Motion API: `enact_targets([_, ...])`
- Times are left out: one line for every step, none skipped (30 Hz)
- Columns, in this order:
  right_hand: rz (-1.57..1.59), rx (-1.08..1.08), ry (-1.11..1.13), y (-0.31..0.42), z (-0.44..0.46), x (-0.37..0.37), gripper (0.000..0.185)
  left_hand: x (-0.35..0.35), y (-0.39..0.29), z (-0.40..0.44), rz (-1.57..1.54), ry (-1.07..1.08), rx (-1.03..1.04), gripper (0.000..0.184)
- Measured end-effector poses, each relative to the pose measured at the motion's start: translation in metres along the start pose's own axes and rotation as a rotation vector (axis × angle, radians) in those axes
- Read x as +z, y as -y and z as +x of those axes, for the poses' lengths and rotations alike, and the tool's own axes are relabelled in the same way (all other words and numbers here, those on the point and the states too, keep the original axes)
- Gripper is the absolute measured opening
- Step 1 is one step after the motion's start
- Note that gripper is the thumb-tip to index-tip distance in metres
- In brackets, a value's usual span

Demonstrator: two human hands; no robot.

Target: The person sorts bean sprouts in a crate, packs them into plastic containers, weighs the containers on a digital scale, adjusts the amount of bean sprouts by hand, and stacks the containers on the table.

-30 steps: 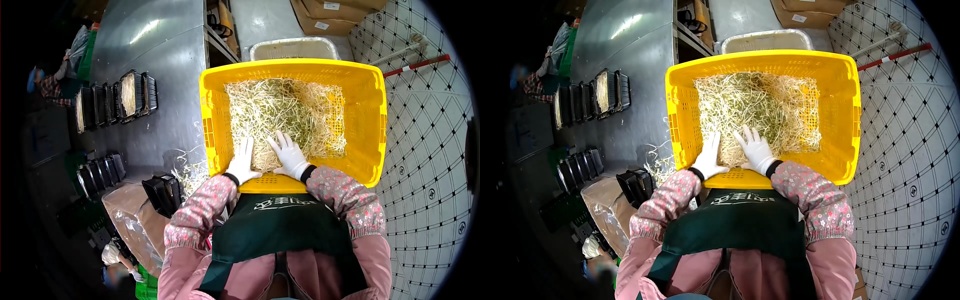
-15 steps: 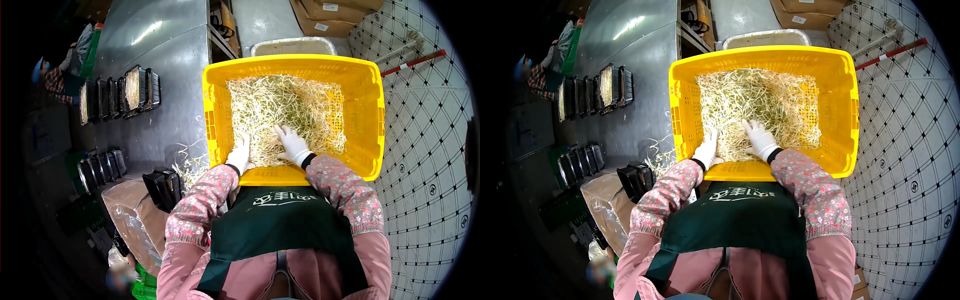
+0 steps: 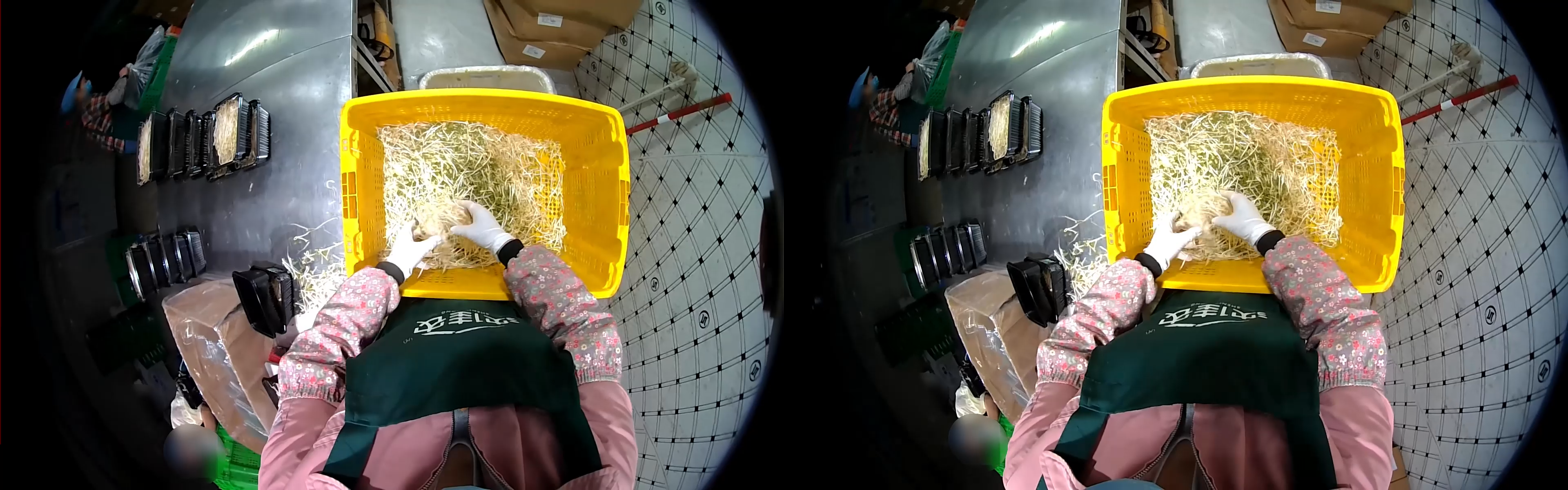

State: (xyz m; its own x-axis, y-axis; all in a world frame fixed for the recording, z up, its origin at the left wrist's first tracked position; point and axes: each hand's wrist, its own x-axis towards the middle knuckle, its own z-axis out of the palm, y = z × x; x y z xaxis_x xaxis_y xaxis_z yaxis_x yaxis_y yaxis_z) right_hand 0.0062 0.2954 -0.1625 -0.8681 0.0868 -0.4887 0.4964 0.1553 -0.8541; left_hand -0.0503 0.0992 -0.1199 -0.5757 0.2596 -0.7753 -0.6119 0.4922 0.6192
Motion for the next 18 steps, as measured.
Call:
enact_targets([-0.056,-0.017,-0.034,0.0,0.0,-0.002,0.066,-0.006,0.01,0.005,0.019,-0.015,-0.009,0.079])
enact_targets([-0.112,-0.033,-0.068,0.0,-0.001,-0.002,0.068,-0.015,0.021,0.01,0.037,-0.03,-0.02,0.085])
enact_targets([-0.115,-0.035,-0.062,0.001,-0.004,0.002,0.068,-0.02,0.024,0.011,-0.019,-0.004,-0.083,0.072])
enact_targets([-0.207,-0.04,-0.089,0.004,-0.008,0.007,0.078,-0.02,0.03,0.013,-0.025,-0.009,-0.083,0.072])
enact_targets([-0.3,-0.048,-0.118,0.007,-0.01,0.012,0.088,-0.017,0.036,0.016,-0.09,0.026,-0.041,0.069])
enact_targets([-0.396,-0.055,-0.148,0.012,-0.011,0.017,0.098,-0.011,0.04,0.019,-0.157,0.064,0.001,0.065])
enact_targets([-0.471,-0.055,-0.14,0.019,-0.013,0.025,0.107,0.003,0.033,0.019,-0.175,0.087,0.005,0.061])
enact_targets([-0.534,-0.046,-0.165,0.027,-0.015,0.034,0.105,0.012,0.038,0.025,-0.159,0.127,0.078,0.059])
enact_targets([-0.555,-0.036,-0.176,0.03,-0.013,0.038,0.103,0.018,0.037,0.024,-0.148,0.132,0.135,0.058])
enact_targets([-0.576,-0.027,-0.186,0.032,-0.011,0.04,0.1,0.02,0.036,0.023,-0.137,0.135,0.191,0.057])
enact_targets([-0.584,-0.039,-0.178,0.034,-0.009,0.039,0.1,0.016,0.038,0.018,-0.161,0.128,0.114,0.057])
enact_targets([-0.628,-0.02,-0.143,0.034,-0.007,0.036,0.094,0.008,0.023,0.002,-0.183,0.123,0.037,0.057])
enact_targets([-0.673,0.001,-0.109,0.034,-0.005,0.033,0.088,-0.002,0.028,-0.002,-0.194,0.146,0.084,0.056])
enact_targets([-0.682,-0.009,-0.103,0.03,-0.002,0.03,0.088,-0.01,0.014,-0.023,-0.199,0.137,0.128,0.052])
enact_targets([-0.624,0.008,-0.102,0.024,0.002,0.027,0.081,-0.021,0.01,-0.038,-0.299,0.152,0.199,0.05])
enact_targets([-0.566,0.025,-0.099,0.025,0.004,0.024,0.074,-0.033,0.008,-0.051,-0.397,0.164,0.271,0.047])
enact_targets([-0.51,-0.01,-0.16,0.025,0.004,0.021,0.062,-0.045,0.005,-0.065,-0.478,0.113,0.326,0.045])
enact_targets([-0.491,-0.091,-0.215,0.007,0.013,0.018,0.056,-0.057,0.002,-0.078,-0.562,0.063,0.382,0.043])
